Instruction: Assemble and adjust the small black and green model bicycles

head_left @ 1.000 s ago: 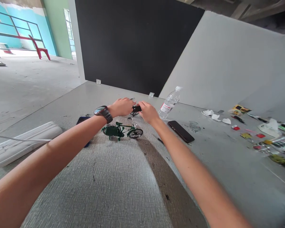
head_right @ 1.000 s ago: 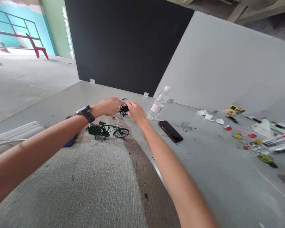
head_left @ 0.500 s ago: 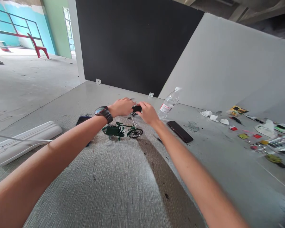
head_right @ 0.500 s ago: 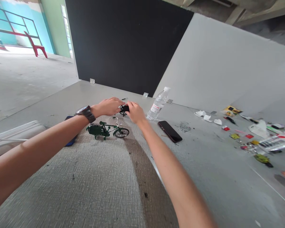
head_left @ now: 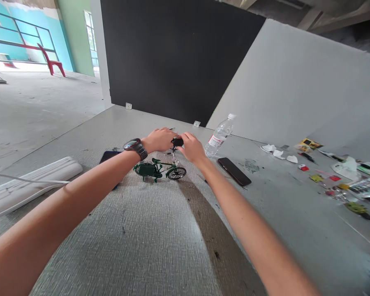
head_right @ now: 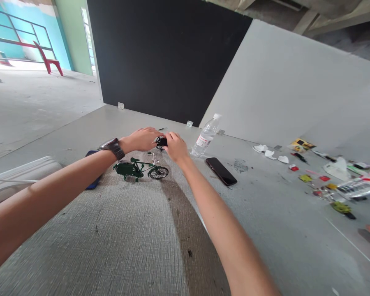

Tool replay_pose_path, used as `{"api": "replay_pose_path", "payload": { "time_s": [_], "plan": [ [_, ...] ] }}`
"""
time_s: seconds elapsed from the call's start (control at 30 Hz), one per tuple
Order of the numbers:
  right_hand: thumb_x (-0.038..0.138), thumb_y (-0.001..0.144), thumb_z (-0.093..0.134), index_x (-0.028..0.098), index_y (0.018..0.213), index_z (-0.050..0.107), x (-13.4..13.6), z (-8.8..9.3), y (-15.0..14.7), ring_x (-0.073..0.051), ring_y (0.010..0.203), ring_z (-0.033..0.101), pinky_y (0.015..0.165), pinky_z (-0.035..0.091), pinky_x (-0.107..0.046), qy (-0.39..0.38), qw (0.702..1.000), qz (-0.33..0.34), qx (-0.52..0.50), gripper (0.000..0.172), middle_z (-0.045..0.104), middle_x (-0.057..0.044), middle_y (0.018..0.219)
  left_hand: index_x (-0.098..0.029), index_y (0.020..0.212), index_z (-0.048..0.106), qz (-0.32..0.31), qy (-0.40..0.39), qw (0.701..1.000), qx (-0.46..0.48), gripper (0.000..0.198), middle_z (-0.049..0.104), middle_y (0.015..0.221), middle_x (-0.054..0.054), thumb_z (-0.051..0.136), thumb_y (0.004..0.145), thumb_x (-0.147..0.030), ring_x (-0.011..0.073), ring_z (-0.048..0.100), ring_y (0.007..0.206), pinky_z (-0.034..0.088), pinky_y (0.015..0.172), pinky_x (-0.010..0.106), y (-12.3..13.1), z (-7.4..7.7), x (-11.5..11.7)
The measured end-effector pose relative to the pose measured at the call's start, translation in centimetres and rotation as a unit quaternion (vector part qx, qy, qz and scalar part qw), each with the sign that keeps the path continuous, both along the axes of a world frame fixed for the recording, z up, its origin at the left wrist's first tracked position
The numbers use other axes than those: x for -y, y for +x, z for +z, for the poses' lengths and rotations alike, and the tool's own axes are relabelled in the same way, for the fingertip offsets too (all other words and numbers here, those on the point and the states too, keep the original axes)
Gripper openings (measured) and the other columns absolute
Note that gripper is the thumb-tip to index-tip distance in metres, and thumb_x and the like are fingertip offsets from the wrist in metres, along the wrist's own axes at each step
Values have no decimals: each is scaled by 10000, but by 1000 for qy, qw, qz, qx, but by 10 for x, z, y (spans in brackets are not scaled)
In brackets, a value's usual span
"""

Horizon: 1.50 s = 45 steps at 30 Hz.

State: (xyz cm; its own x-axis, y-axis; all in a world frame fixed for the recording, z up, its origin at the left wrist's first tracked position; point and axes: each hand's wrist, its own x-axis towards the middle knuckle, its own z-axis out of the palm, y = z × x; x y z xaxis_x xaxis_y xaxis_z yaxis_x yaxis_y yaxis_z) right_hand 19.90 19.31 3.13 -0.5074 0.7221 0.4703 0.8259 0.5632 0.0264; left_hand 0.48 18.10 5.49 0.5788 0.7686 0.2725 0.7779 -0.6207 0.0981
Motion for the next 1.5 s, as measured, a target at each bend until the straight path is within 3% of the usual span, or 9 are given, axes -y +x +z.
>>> {"api": "replay_pose_path", "payload": {
  "time_s": [0.17,0.33,0.5,0.57,0.67,0.9,1.1,1.27,1.5],
  "plan": [
    [183,872,687,210,1273,579,6,-2,7,-316,1192,577,954,534,-474,-4,1000,-1,-7,416,636,-113,1231,-134,1403,527,31,38,998,-29,505,658,1320,163,494,900,-166,279,606,1200,441,1026,436,3,2,6],
    [203,911,620,214,1356,540,10,-9,14,-332,1257,528,993,513,-503,-9,1000,15,-26,452,570,-134,1334,-91,1386,538,23,54,998,-9,502,545,1465,197,507,887,-135,306,515,1340,380,1105,467,3,6,10],
    [330,1040,449,234,1209,595,32,-4,14,-253,1115,608,991,499,-440,-12,978,100,-182,244,645,-103,1175,-134,1235,646,44,92,980,170,368,665,1297,132,464,915,-119,244,612,1189,455,1032,402,-2,21,38],
    [419,1061,413,242,1181,593,50,-4,16,-217,1022,640,912,522,-388,-64,961,153,-221,280,669,-81,1124,-156,1127,679,56,109,955,270,283,703,1186,101,453,958,-157,211,639,1097,480,990,371,-7,23,58],
    [475,1070,367,241,1253,561,77,-11,23,-219,1082,624,950,500,-390,-104,949,188,-230,355,658,-89,1158,-150,1144,661,104,86,927,349,282,693,1136,117,464,1011,-303,195,652,998,513,923,356,-21,16,89],
    [553,1050,346,232,1384,471,106,-44,37,-260,1195,561,1025,470,-433,-119,959,171,-190,480,582,-134,1291,-159,1293,578,138,-57,954,258,490,702,1174,144,469,974,-515,265,665,1044,517,922,439,-70,-20,129],
    [532,1056,334,233,1279,517,109,-46,40,-274,1170,568,1023,451,-467,-37,964,139,-224,415,612,-126,1209,-226,1230,670,130,-192,954,187,589,772,1008,49,740,778,-598,246,703,891,528,806,358,-72,-30,131],
    [471,1062,355,228,1214,522,110,-47,47,-258,1109,580,987,461,-456,6,957,120,-266,332,612,-117,1151,-221,1132,703,124,-204,951,198,480,764,848,8,727,804,-571,196,678,715,492,654,298,-69,-31,129],
    [467,1052,366,237,1179,526,110,-47,49,-267,1102,587,980,465,-470,24,958,107,-264,307,616,-119,1135,-196,1107,704,127,-187,951,210,457,761,820,25,708,802,-537,195,672,692,494,650,304,-64,-32,116]
  ]
}}
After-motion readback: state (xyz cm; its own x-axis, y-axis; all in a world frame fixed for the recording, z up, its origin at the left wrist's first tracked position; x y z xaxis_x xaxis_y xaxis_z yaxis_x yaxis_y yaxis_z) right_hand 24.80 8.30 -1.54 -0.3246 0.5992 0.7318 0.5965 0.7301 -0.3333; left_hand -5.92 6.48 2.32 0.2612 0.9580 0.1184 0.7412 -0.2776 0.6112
